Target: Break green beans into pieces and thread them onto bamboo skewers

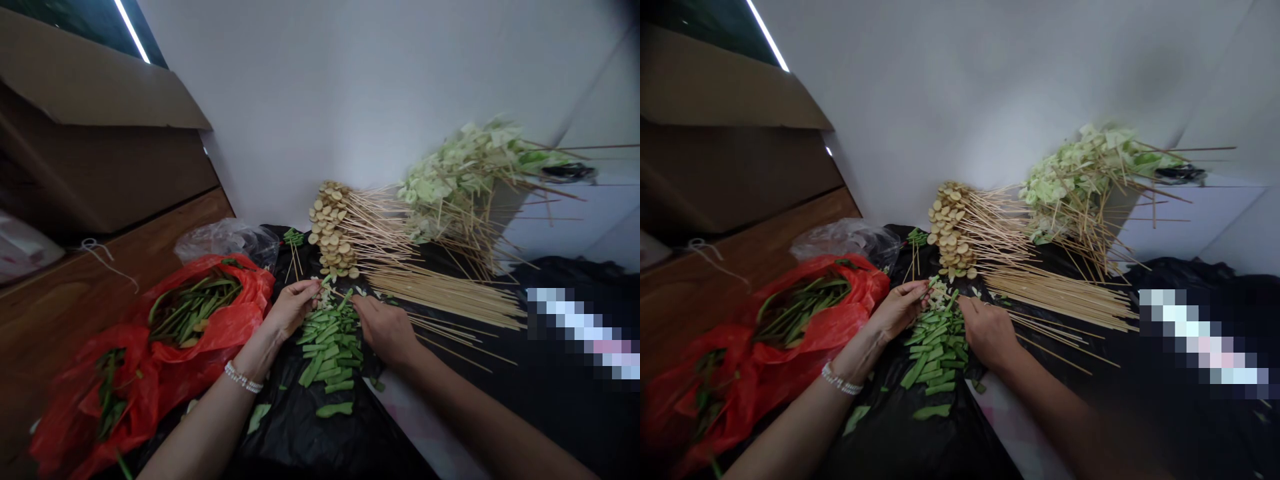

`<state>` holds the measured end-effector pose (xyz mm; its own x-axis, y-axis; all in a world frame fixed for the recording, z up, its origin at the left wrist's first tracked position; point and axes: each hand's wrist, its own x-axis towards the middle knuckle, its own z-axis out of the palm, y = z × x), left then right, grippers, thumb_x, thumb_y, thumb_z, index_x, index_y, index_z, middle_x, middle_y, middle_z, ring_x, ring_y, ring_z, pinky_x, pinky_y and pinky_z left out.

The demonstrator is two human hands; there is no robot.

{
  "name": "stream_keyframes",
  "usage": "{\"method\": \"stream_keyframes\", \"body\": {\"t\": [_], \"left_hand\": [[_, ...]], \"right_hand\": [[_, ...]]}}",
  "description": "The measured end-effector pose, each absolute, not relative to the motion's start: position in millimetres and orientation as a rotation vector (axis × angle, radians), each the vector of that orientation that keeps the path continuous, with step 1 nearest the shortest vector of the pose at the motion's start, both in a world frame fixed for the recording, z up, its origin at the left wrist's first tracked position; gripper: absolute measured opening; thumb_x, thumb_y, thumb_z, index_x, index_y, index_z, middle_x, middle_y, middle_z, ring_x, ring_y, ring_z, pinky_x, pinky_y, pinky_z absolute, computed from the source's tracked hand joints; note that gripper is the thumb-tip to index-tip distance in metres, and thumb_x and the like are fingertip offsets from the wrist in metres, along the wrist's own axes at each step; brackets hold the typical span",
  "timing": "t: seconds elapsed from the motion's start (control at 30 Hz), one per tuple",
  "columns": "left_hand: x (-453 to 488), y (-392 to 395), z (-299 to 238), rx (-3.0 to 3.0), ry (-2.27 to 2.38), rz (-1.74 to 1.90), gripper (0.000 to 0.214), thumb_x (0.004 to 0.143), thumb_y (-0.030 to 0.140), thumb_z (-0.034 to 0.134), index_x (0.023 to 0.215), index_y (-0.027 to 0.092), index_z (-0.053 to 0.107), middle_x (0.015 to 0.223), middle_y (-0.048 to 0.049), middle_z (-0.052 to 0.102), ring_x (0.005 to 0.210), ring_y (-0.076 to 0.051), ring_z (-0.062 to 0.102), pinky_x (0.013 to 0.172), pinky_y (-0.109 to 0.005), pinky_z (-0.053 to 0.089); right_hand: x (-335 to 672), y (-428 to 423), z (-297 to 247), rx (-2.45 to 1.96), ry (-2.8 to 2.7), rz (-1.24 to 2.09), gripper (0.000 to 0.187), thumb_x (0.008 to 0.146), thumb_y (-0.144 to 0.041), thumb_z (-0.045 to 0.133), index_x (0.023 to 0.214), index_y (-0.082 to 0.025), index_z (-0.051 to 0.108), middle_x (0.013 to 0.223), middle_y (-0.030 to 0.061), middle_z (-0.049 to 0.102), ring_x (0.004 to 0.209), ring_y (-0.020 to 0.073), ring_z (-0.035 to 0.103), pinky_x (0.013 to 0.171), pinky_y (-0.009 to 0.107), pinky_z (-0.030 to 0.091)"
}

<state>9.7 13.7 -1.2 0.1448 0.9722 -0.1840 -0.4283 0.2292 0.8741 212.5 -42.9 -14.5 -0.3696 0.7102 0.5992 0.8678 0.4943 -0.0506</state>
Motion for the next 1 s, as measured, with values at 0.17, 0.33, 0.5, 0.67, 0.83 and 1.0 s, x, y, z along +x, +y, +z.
{"method": "stream_keyframes", "body": {"t": [0.17,0.33,0.5,0.67,0.83,1.0], "left_hand": [[12.0,11.4,-1.1,0.783,0.885,1.141,0.029,0.051,0.017,0.087,0.077,0.011,0.074,0.071,-0.0049,0.071,0.062,-0.009,0.061,0.058,-0.018,0.047],[14.9,7.6,-1.0,0.755,0.885,1.127,0.032,0.048,0.019,0.088,0.076,0.012,0.074,0.074,-0.0043,0.072,0.066,-0.009,0.062,0.062,-0.018,0.047],[17.2,5.2,-1.3,0.786,0.885,1.103,0.032,0.050,0.020,0.088,0.077,0.011,0.074,0.075,-0.0053,0.072,0.066,-0.009,0.063,0.065,-0.019,0.048],[18.6,3.7,-2.0,0.795,0.882,1.097,0.031,0.050,0.021,0.088,0.076,0.011,0.073,0.075,-0.0051,0.072,0.067,-0.010,0.063,0.067,-0.021,0.049],[19.7,2.1,0.1,0.788,0.889,1.085,0.032,0.049,0.022,0.088,0.075,0.011,0.073,0.073,-0.0038,0.071,0.065,-0.009,0.063,0.065,-0.019,0.048],[19.4,1.6,0.6,0.788,0.900,1.071,0.033,0.049,0.023,0.088,0.075,0.010,0.073,0.074,-0.0049,0.071,0.066,-0.009,0.062,0.066,-0.019,0.048]], "right_hand": [[213.0,-44.3,-16.6,-1.303,-2.188,-0.362,0.024,0.084,-0.007,0.044,0.096,-0.018,0.062,0.075,0.0005,0.063,0.062,0.0123,0.055,0.057,0.025,0.030],[212.3,-45.2,-18.8,-1.313,-2.202,-0.381,0.026,0.080,-0.005,0.045,0.098,-0.016,0.061,0.077,0.0018,0.063,0.063,0.0127,0.055,0.057,0.025,0.031],[211.0,-44.3,-21.6,-1.310,-2.208,-0.380,0.026,0.082,-0.007,0.045,0.101,-0.016,0.060,0.077,0.0018,0.064,0.063,0.0130,0.056,0.057,0.025,0.032],[211.4,-44.1,-22.1,-1.280,-2.204,-0.440,0.026,0.081,-0.006,0.046,0.101,-0.016,0.060,0.076,0.0018,0.063,0.062,0.0131,0.055,0.057,0.025,0.032],[212.2,-43.9,-21.0,-1.218,-2.183,-0.494,0.027,0.081,-0.005,0.045,0.102,-0.014,0.060,0.073,0.0016,0.062,0.062,0.0134,0.055,0.058,0.025,0.034],[212.4,-42.9,-23.3,-1.206,-2.193,-0.462,0.029,0.081,-0.005,0.046,0.105,-0.014,0.060,0.078,0.0029,0.064,0.064,0.0129,0.056,0.060,0.024,0.036]]}}
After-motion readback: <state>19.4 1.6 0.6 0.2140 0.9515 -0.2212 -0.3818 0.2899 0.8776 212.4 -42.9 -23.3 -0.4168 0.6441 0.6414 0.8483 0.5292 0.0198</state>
